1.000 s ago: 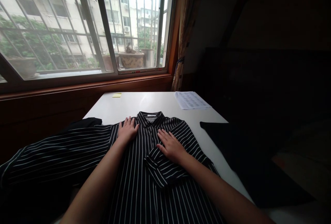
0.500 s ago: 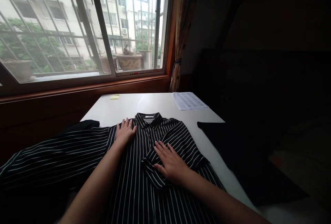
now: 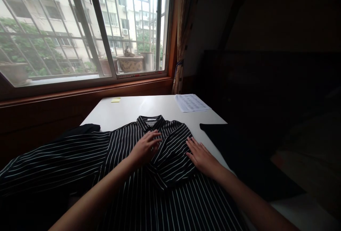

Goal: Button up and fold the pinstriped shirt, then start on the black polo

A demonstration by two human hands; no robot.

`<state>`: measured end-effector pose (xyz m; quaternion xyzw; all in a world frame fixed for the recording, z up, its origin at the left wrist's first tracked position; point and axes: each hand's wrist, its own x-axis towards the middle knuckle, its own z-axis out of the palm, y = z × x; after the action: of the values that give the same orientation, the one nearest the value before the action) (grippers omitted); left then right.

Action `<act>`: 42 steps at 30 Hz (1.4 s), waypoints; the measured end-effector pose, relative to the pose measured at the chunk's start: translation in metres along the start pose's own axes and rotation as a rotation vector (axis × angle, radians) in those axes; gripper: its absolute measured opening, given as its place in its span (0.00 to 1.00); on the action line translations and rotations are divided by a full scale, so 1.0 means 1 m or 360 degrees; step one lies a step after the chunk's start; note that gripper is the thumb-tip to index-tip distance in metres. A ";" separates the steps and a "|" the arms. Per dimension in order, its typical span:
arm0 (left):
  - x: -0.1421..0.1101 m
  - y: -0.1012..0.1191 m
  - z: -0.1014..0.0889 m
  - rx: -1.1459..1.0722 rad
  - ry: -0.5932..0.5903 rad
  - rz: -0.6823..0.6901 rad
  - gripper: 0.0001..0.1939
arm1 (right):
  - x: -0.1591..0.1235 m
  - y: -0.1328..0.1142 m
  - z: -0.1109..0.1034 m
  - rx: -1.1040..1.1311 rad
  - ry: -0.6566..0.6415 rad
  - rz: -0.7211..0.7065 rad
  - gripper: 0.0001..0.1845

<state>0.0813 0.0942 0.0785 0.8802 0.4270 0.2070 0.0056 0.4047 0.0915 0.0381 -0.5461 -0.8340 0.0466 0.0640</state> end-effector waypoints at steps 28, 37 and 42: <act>-0.057 0.048 0.002 -0.0158 -0.0559 0.0379 0.28 | 0.057 -0.042 0.018 0.0035 -0.0020 -0.0197 0.40; -0.059 0.049 0.001 -0.0083 -0.0496 0.0402 0.29 | 0.096 0.021 0.018 -0.0069 -0.0052 0.0099 0.40; -0.062 0.041 0.006 -0.0002 -0.0398 0.0180 0.30 | 0.095 0.036 0.016 -0.0112 -0.0068 0.0181 0.39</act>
<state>0.0807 0.0226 0.0584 0.9218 0.3725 0.0960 0.0476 0.3968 0.1932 0.0221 -0.5935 -0.8038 0.0326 0.0244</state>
